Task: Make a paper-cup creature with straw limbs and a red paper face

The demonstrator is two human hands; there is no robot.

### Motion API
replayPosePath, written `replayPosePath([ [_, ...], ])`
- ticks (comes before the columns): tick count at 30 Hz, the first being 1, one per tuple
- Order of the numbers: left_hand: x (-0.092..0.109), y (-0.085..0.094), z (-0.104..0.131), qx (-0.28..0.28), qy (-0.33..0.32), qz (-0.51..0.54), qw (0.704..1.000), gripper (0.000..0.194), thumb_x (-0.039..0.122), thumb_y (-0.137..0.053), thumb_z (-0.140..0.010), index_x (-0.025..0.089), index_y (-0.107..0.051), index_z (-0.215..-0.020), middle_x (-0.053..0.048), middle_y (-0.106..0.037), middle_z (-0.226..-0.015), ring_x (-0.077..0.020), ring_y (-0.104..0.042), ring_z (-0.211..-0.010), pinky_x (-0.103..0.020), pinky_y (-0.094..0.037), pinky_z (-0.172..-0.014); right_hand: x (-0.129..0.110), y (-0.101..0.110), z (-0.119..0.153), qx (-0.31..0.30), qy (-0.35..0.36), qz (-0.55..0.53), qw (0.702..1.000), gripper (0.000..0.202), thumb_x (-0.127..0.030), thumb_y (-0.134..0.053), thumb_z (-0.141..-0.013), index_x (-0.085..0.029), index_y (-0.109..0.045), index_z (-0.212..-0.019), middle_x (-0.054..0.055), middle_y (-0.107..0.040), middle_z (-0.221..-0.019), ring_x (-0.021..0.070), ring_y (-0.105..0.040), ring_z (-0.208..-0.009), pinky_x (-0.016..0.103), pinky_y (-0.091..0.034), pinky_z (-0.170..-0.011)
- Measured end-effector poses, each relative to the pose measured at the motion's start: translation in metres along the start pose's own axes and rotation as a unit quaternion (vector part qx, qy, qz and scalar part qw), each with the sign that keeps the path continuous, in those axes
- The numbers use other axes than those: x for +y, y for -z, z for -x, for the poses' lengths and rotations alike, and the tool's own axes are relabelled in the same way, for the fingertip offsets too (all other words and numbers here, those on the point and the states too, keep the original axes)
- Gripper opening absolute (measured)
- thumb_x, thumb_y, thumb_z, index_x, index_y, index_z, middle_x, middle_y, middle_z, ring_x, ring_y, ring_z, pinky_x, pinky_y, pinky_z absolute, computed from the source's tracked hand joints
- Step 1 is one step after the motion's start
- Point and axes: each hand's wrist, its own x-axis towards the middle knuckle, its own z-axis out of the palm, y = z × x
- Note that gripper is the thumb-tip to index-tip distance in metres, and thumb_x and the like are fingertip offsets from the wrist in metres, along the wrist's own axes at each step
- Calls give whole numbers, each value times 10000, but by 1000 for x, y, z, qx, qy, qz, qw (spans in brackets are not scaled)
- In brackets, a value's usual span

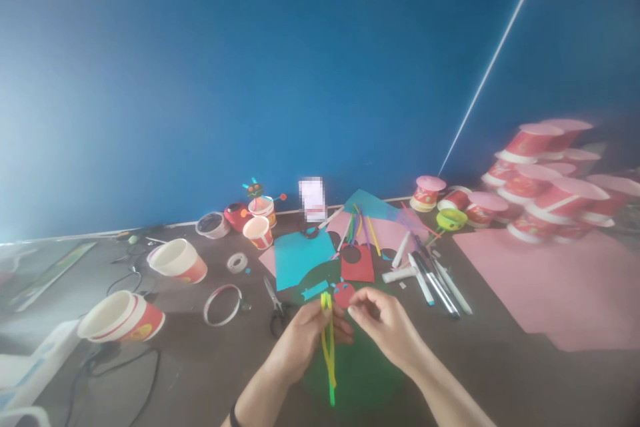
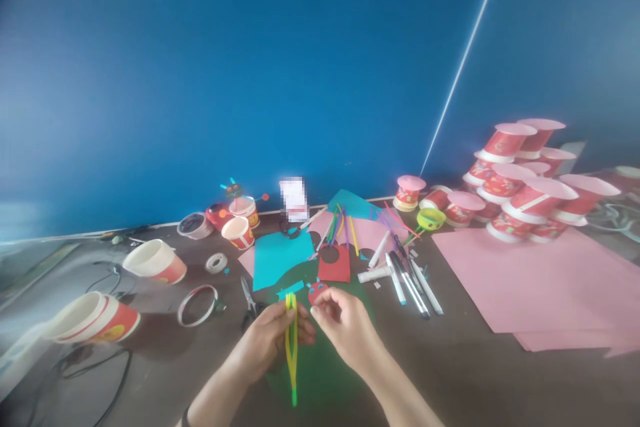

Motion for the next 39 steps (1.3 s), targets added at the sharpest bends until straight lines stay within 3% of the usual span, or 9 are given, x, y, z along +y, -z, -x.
replayPosePath([
  [3,1,-8,2,-51,24,-31,998,254,341,-539,-855,108,-627,-903,-111,-686,-788,-213,-658,-698,-315,-479,-663,-5,-6,-6,-51,-1,-76,996,229,-385,-569,-794,-176,-625,-869,-20,-572,-590,123,-524,-500,219,-386,-495],
  [7,1,-9,2,-82,56,-19,995,275,331,-512,-869,82,-617,-920,-127,-685,-751,-200,-663,-629,-310,-481,-648,-8,-13,-12,-146,-47,-185,971,284,-437,-516,-830,-170,-597,-778,-61,-475,-419,109,-477,-337,209,-331,-385],
  [15,0,1,2,-117,100,18,988,236,282,-513,-857,62,-597,-874,-161,-684,-695,-226,-673,-633,-336,-491,-657,-9,-7,-19,-163,-35,-188,968,271,-389,-613,-777,-130,-606,-697,-38,-523,-473,87,-496,-420,203,-363,-460],
  [28,-11,8,8,-119,100,-14,988,234,268,-578,-836,94,-581,-991,-141,-688,-843,-199,-677,-720,-289,-485,-671,-4,-5,-23,-96,-83,-197,972,265,-381,-641,-729,-139,-570,-645,-72,-443,-486,39,-327,-393,182,-224,-388],
  [39,-11,17,24,-123,113,-9,986,396,285,-615,-814,108,-539,-1160,-206,-625,-1096,-238,-662,-870,-267,-483,-664,12,-2,-32,-61,-119,-283,950,300,-407,-664,-687,-158,-512,-617,-101,-403,-413,33,-303,-344,179,-197,-362],
])
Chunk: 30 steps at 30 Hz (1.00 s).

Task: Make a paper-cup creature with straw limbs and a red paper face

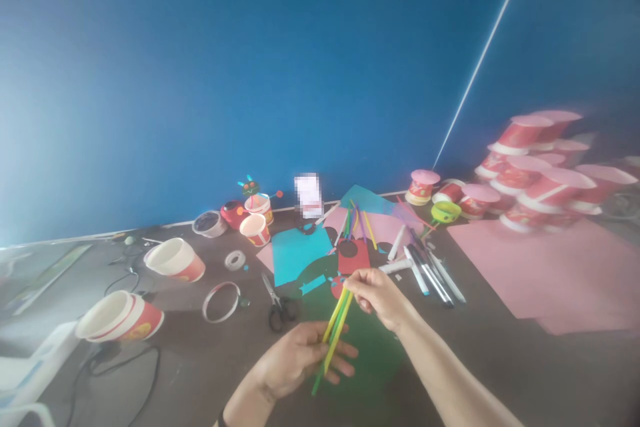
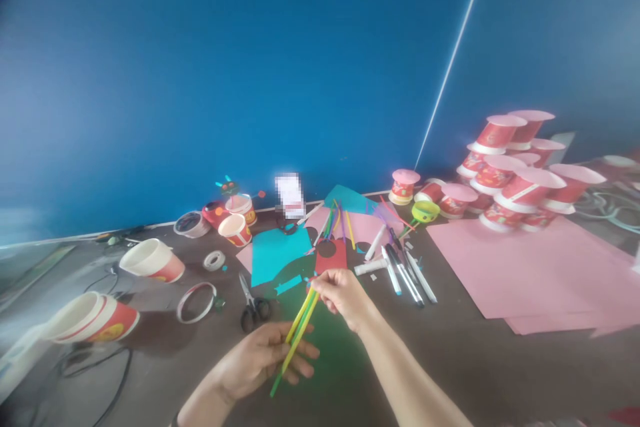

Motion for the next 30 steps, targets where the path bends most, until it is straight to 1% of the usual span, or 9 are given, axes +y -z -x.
replayPosePath([
  [6,9,-6,5,27,-9,-44,999,387,332,-586,-830,110,-574,-1146,-181,-655,-1072,-264,-624,-972,-372,-421,-875,-4,-2,4,10,26,61,998,271,-392,-631,-726,-156,-533,-637,-89,-416,-441,40,-323,-354,175,-225,-363],
  [9,18,-13,-1,92,-32,-101,990,373,420,-515,-856,119,-618,-1051,-126,-686,-970,-247,-628,-898,-343,-427,-834,-3,-14,12,6,67,124,990,226,-342,-603,-752,-153,-561,-635,-52,-482,-489,66,-409,-415,186,-306,-409],
  [11,21,-18,-8,176,-63,-154,970,389,485,-474,-855,131,-631,-896,-76,-676,-838,-214,-610,-790,-286,-431,-732,0,-26,20,17,92,151,984,214,-328,-579,-772,-154,-579,-647,-21,-539,-535,95,-473,-475,202,-356,-457],
  [13,20,-23,-14,263,-119,-216,933,398,507,-443,-860,149,-586,-761,-31,-617,-724,-180,-557,-718,-244,-398,-657,4,-38,27,43,109,164,980,225,-340,-572,-783,-155,-590,-656,-8,-554,-552,108,-482,-500,210,-362,-474],
  [15,17,-26,-18,309,-174,-277,893,384,486,-412,-880,167,-521,-697,-1,-536,-651,-146,-490,-642,-223,-352,-591,6,-47,33,70,127,154,977,239,-346,-572,-789,-158,-581,-641,-4,-554,-558,111,-477,-509,213,-365,-486],
  [19,10,-29,-18,315,-203,-411,831,337,411,-366,-913,199,-431,-661,29,-403,-548,-122,-368,-495,-240,-251,-499,6,-52,39,104,144,91,980,263,-346,-585,-782,-164,-538,-598,-14,-519,-535,103,-447,-499,210,-360,-486],
  [22,8,-27,-18,312,-208,-471,799,285,359,-391,-908,213,-433,-666,27,-392,-515,-129,-366,-445,-264,-222,-493,7,-48,38,119,127,39,984,261,-363,-616,-754,-158,-548,-608,-31,-475,-517,84,-387,-466,205,-318,-451],
  [26,7,-24,-20,274,-219,-500,792,215,298,-410,-901,214,-503,-727,-3,-455,-573,-146,-440,-467,-278,-226,-505,15,-43,34,136,85,-6,987,310,-426,-636,-736,-157,-552,-608,-63,-387,-462,59,-301,-413,200,-240,-400],
  [30,7,-21,-22,243,-209,-501,804,234,289,-387,-910,209,-515,-732,-14,-472,-589,-150,-437,-476,-287,-235,-508,20,-38,32,124,61,-28,990,350,-478,-644,-720,-158,-552,-613,-68,-384,-438,57,-314,-392,195,-235,-386],
])
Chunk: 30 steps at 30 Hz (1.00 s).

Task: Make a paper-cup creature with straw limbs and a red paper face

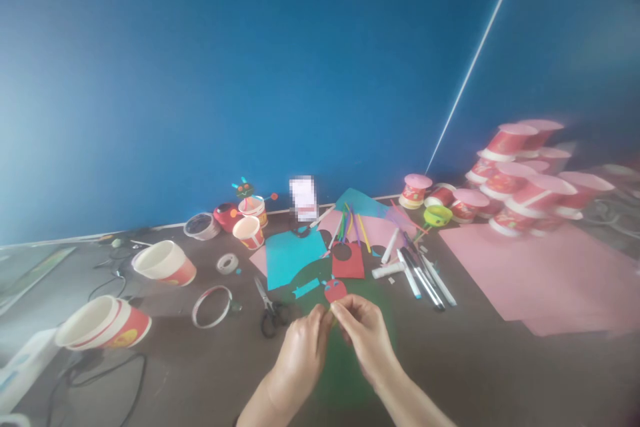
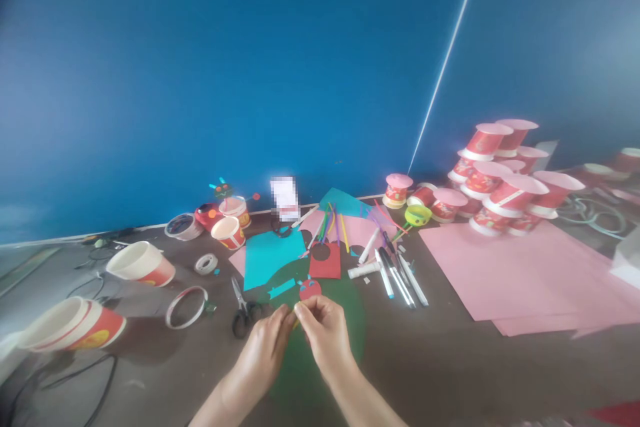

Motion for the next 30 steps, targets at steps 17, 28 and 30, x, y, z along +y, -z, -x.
replayPosePath([
  [17,-5,6,1,-22,13,-57,998,258,253,-295,-926,220,-403,-694,0,-425,-573,-146,-402,-474,-276,-256,-495,-2,3,1,-69,-19,49,996,277,-376,-596,-764,-130,-586,-635,-18,-565,-530,68,-448,-379,183,-307,-381],
  [28,-15,5,3,-51,-99,-201,973,253,162,-251,-899,184,-467,-768,-9,-491,-641,-123,-467,-475,-235,-313,-471,-7,8,2,-99,-32,44,994,256,-372,-612,-764,-122,-654,-791,-6,-584,-589,64,-460,-396,180,-327,-399],
  [30,-15,5,3,-56,-107,-226,967,275,151,-238,-898,177,-482,-774,-15,-505,-646,-125,-484,-476,-235,-321,-469,-9,8,2,-103,-32,44,993,255,-370,-612,-763,-120,-661,-781,-7,-575,-581,61,-452,-397,178,-319,-396],
])
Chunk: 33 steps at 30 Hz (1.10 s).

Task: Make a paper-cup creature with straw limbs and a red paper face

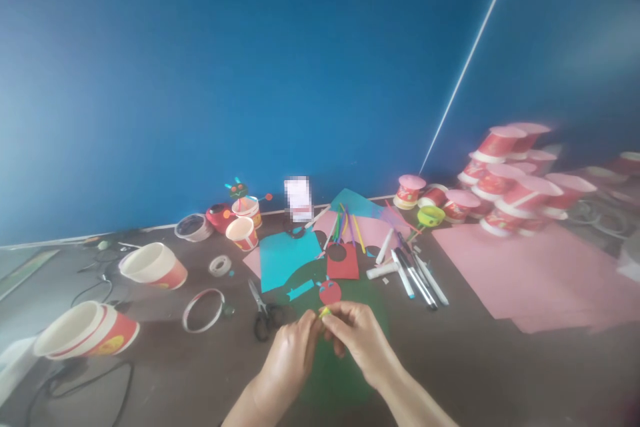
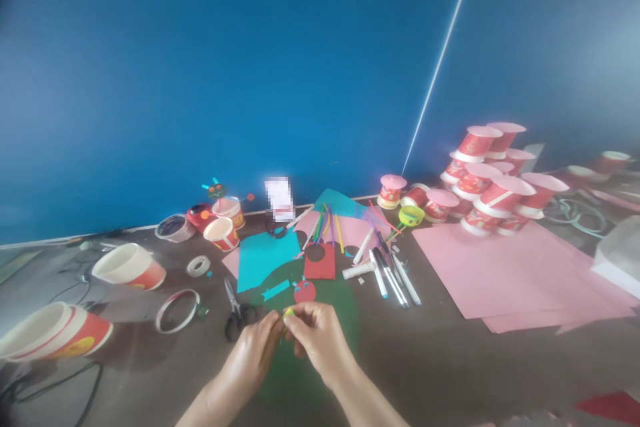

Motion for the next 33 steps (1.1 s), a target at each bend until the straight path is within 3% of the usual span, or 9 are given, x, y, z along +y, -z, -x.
replayPosePath([
  [13,-5,6,-5,-63,-24,-51,996,229,103,-301,-878,187,-502,-808,-7,-544,-713,-123,-490,-506,-237,-303,-464,7,-7,-2,48,34,5,998,284,-392,-588,-767,-129,-586,-660,-54,-446,-465,55,-380,-371,175,-273,-372],
  [17,9,13,-8,-7,49,40,998,222,184,-280,-931,198,-440,-778,5,-542,-686,-130,-524,-585,-230,-359,-538,10,-11,-3,74,57,-9,996,300,-405,-595,-764,-137,-565,-632,-62,-418,-446,53,-352,-373,177,-257,-373],
  [20,15,10,-8,44,105,49,992,284,241,-240,-951,211,-384,-707,25,-491,-578,-129,-489,-508,-235,-336,-497,10,-15,-2,91,64,-25,993,303,-415,-604,-763,-138,-578,-643,-58,-428,-452,54,-358,-381,180,-264,-380],
  [24,9,-2,-4,59,48,-18,997,296,237,-227,-943,208,-413,-715,16,-476,-579,-131,-474,-461,-247,-296,-455,13,-16,1,105,43,-70,991,300,-423,-628,-751,-143,-583,-652,-61,-431,-440,56,-369,-374,183,-265,-381],
  [28,3,-6,2,38,-5,-10,999,268,197,-245,-928,200,-437,-742,3,-489,-625,-126,-497,-492,-236,-312,-466,19,-15,4,96,25,-102,990,309,-416,-639,-751,-141,-581,-624,-59,-432,-426,53,-360,-376,185,-258,-391],
  [33,11,1,4,-20,58,117,991,244,225,-274,-933,208,-384,-716,31,-454,-575,-113,-446,-479,-222,-315,-472,28,-13,4,81,20,-117,990,319,-409,-631,-769,-144,-563,-606,-67,-416,-406,45,-332,-363,188,-228,-390],
])
